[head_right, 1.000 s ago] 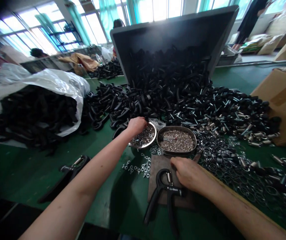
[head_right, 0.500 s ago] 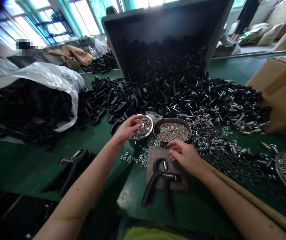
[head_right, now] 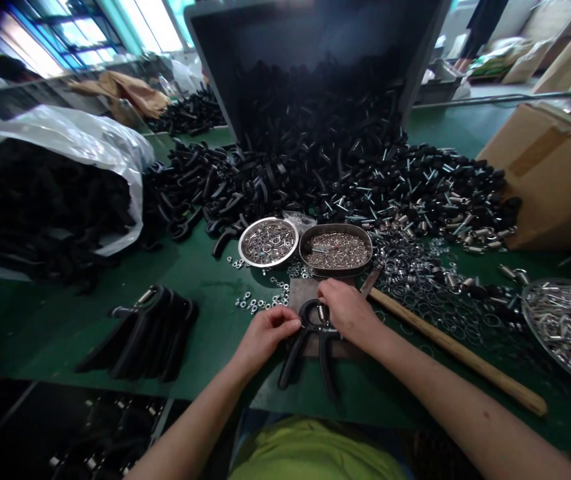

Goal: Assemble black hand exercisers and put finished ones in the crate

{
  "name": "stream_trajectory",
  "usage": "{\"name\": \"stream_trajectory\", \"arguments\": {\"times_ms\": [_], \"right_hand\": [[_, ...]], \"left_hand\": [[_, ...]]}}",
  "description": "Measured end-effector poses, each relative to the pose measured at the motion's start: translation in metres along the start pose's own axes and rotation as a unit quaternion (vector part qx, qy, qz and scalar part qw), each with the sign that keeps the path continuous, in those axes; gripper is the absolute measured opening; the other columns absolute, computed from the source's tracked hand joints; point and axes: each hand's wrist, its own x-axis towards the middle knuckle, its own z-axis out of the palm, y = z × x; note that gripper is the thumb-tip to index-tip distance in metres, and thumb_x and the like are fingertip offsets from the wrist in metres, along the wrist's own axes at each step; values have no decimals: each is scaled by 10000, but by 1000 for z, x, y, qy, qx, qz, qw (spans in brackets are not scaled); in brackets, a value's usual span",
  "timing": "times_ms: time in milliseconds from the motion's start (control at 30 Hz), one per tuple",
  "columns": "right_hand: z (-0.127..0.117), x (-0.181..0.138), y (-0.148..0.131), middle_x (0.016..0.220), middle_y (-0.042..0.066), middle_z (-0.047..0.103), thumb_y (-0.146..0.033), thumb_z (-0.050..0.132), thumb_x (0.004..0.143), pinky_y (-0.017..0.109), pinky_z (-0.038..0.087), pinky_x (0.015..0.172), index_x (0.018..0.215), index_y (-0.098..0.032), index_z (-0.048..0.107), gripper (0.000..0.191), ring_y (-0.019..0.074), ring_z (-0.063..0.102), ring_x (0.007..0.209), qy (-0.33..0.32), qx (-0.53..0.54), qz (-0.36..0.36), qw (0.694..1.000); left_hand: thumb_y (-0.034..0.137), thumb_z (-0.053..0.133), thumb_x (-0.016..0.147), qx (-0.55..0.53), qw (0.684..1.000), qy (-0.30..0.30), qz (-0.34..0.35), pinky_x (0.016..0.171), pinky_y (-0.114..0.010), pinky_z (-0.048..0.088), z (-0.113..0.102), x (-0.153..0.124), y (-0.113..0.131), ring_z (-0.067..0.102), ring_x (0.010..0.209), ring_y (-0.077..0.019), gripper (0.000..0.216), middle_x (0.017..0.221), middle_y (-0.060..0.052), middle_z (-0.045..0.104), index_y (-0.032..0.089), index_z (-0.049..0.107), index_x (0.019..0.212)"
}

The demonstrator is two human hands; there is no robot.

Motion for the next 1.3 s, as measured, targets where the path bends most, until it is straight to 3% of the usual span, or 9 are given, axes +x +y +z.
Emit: {"name": "stream_trajectory", "arguments": {"times_ms": [100, 233, 367, 533, 667, 900, 1000, 1133, 1300], "right_hand": [[4, -4, -7, 858, 92, 603, -92, 424, 846, 305, 412, 717, 833, -161, 573, 164, 210, 541, 833, -4, -98, -26, 995], [-9, -19, 0, 1018, 96, 616, -158, 421, 877, 339, 424, 825, 1129, -172, 547, 282, 226, 522, 963, 48, -77, -43, 995], [-28, -58, 34, 1045, 110, 591, -272, 491, 859, 377, 430, 828, 1112, -184, 543, 273, 261, 508, 989, 83, -156, 65, 982], [-25, -100, 70, 890, 132, 585, -350, 470, 867, 382, 441, 660, 941, -153, 546, 224, 280, 549, 823, 42, -286, 191, 938], [-25, -102, 61, 909, 153, 635, -300, 344, 924, 410, 455, 670, 1020, -124, 544, 282, 296, 601, 823, 64, -285, 204, 934], [-32, -90, 13, 1243, 57, 601, -292, 296, 947, 365, 511, 829, 1315, -250, 409, 387, 221, 621, 1037, 75, -29, 108, 991], [-27, -92, 5, 1208, 53, 626, -280, 316, 938, 396, 536, 795, 1282, -259, 466, 376, 230, 650, 979, 35, -50, 81, 995], [-24, -106, -4, 1207, 43, 627, -255, 330, 941, 339, 535, 819, 1315, -255, 435, 388, 186, 641, 999, 86, -42, 33, 995], [-14, -118, -6, 1065, 52, 678, -239, 350, 935, 305, 538, 686, 1322, -244, 442, 398, 176, 672, 806, 61, -104, -3, 993]], "left_hand": [[263, 630, 763, 155, 984, 19, 88, 695, -265, 424, 6, 0, 5, 573, 747, -159, 88, 747, -11, 628, 199, 642, 704], [221, 596, 805, 258, 956, 15, 141, 701, -259, 429, 13, 1, 13, 574, 771, -159, 81, 780, -15, 608, 209, 629, 732], [217, 593, 818, 343, 923, 10, 174, 681, -252, 430, 18, 2, 14, 571, 780, -161, 65, 797, -20, 601, 206, 625, 762], [254, 515, 873, 505, 821, -16, 267, 685, -284, 424, 22, 2, 13, 549, 800, -183, 133, 841, -53, 602, 192, 616, 812], [254, 443, 908, 574, 752, -40, 321, 650, -305, 424, 24, -3, 15, 534, 772, -192, 205, 810, -55, 604, 186, 615, 819], [268, 439, 908, 545, 789, -10, 283, 716, -322, 483, 23, -22, 7, 540, 857, -206, 259, 973, -74, 607, 200, 564, 1125], [265, 499, 880, 487, 834, -5, 257, 800, -324, 499, 20, -30, 3, 548, 952, -204, 332, 1084, -74, 578, 210, 502, 1207], [307, 597, 815, 386, 897, 42, 211, 874, -341, 487, 18, -40, -2, 538, 1019, -204, 459, 1173, -89, 520, 192, 440, 1231], [171, 576, 780, 388, 902, 52, 182, 868, -383, 470, 24, -41, -3, 532, 982, -222, 453, 1075, -83, 558, 197, 481, 1222]]}}
